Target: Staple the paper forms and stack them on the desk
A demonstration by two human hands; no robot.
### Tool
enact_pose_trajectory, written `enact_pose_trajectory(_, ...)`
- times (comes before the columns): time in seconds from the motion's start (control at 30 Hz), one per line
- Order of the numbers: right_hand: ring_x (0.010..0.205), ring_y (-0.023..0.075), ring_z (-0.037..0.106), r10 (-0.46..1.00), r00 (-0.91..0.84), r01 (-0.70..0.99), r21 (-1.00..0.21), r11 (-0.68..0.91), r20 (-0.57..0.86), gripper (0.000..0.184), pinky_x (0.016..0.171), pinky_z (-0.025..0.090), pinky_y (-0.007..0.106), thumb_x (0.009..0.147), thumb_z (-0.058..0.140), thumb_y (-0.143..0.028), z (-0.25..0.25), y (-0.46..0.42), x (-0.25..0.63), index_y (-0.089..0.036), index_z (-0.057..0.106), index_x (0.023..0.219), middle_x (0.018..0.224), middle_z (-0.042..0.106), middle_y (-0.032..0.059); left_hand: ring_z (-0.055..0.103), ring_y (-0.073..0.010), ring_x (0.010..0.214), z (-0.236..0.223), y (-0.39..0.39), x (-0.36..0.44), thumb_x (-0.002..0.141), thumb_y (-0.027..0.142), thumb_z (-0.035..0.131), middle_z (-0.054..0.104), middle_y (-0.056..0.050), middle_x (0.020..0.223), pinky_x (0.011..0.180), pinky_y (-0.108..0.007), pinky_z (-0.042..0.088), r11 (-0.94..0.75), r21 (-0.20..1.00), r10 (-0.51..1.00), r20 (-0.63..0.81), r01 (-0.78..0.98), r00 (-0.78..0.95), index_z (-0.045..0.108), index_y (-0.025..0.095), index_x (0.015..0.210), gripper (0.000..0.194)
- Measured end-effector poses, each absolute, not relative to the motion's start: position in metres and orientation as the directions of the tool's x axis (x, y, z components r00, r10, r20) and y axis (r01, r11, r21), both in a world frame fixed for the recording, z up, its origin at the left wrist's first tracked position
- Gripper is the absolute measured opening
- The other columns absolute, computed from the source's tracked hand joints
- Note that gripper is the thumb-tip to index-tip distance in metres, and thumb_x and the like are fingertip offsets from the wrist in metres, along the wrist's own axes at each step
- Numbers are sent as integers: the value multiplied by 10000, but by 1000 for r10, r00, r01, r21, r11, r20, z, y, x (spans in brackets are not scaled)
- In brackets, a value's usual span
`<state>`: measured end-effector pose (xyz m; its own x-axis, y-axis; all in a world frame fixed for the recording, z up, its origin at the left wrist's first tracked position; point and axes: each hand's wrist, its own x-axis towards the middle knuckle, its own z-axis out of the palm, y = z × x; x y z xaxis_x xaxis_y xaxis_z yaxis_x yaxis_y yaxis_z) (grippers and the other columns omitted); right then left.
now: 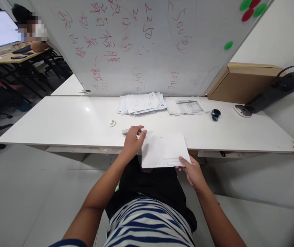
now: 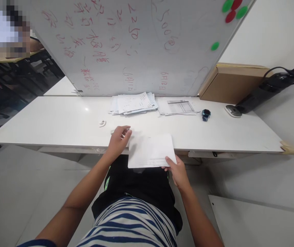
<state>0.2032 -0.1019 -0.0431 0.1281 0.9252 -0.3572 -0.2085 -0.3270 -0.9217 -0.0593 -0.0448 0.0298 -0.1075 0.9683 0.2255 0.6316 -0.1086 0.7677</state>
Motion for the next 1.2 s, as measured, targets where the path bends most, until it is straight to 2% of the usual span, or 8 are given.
enact_pose_trajectory(0.1, 510, 142, 578, 936, 163, -165, -944, -284, -310, 408, 436, 439, 255, 702, 769, -454, -49, -102, 203, -152, 650, 950, 661, 666, 19, 458, -307, 1233, 19, -24, -69, 942, 395, 430, 547, -153, 1274, 1042, -464, 353, -78, 563, 930, 338, 823, -142, 588, 173, 1220, 389)
enact_pose_trajectory(0.17, 504, 144, 580, 941, 194, -142, -957, -253, -278, 396, 435, 442, 256, 718, 751, -459, -53, -103, 202, -156, 648, 950, 643, 659, 14, 345, -336, 1344, 7, -12, -77, 960, 380, 379, 492, -161, 1380, 1095, -521, 262, -10, 481, 942, 298, 877, -154, 582, 167, 1232, 401)
enact_pose_trajectory(0.27, 507, 141, 579, 943, 206, -162, -960, -229, -260, 374, 439, 447, 257, 720, 747, -459, -54, -104, 199, -161, 651, 925, 650, 657, 11, 334, -305, 1374, -7, -3, -84, 991, 357, 274, 549, -106, 1362, 1126, -530, 190, 10, 429, 966, 229, 903, -120, 617, 206, 1176, 417)
enact_pose_trajectory(0.37, 512, 130, 574, 939, 211, -228, -947, -224, -273, 378, 442, 445, 252, 697, 771, -443, -48, -104, 195, -165, 655, 925, 685, 662, 11, 404, -263, 1338, -11, -2, -88, 1000, 348, 242, 611, -68, 1297, 1135, -487, 190, -44, 417, 969, 239, 908, -63, 627, 225, 1154, 433)
enact_pose_trajectory(0.5, 509, 116, 558, 935, 209, -286, -932, -222, -286, 389, 443, 435, 249, 676, 792, -423, -40, -103, 188, -172, 655, 939, 720, 664, 4, 437, -247, 1315, -5, -5, -90, 1001, 342, 237, 640, -63, 1253, 1119, -451, 224, -107, 421, 971, 237, 901, 4, 638, 218, 1136, 440)
enact_pose_trajectory(0.9, 542, 126, 575, 942, 152, -269, -930, -250, -298, 403, 462, 430, 250, 707, 773, -432, -43, -103, 172, -164, 648, 981, 732, 665, 9, 438, -251, 1319, -4, -5, -90, 995, 323, 262, 648, -50, 1249, 1087, -429, 269, -97, 452, 972, 234, 887, -13, 656, 222, 1116, 424)
enact_pose_trajectory(1.2, 549, 129, 576, 943, 151, -243, -936, -256, -297, 401, 469, 431, 254, 722, 759, -432, -39, -101, 165, -158, 641, 991, 735, 667, 15, 440, -248, 1318, -5, -4, -90, 993, 325, 281, 644, -42, 1261, 1080, -425, 269, -102, 425, 973, 229, 899, 2, 655, 234, 1122, 405)
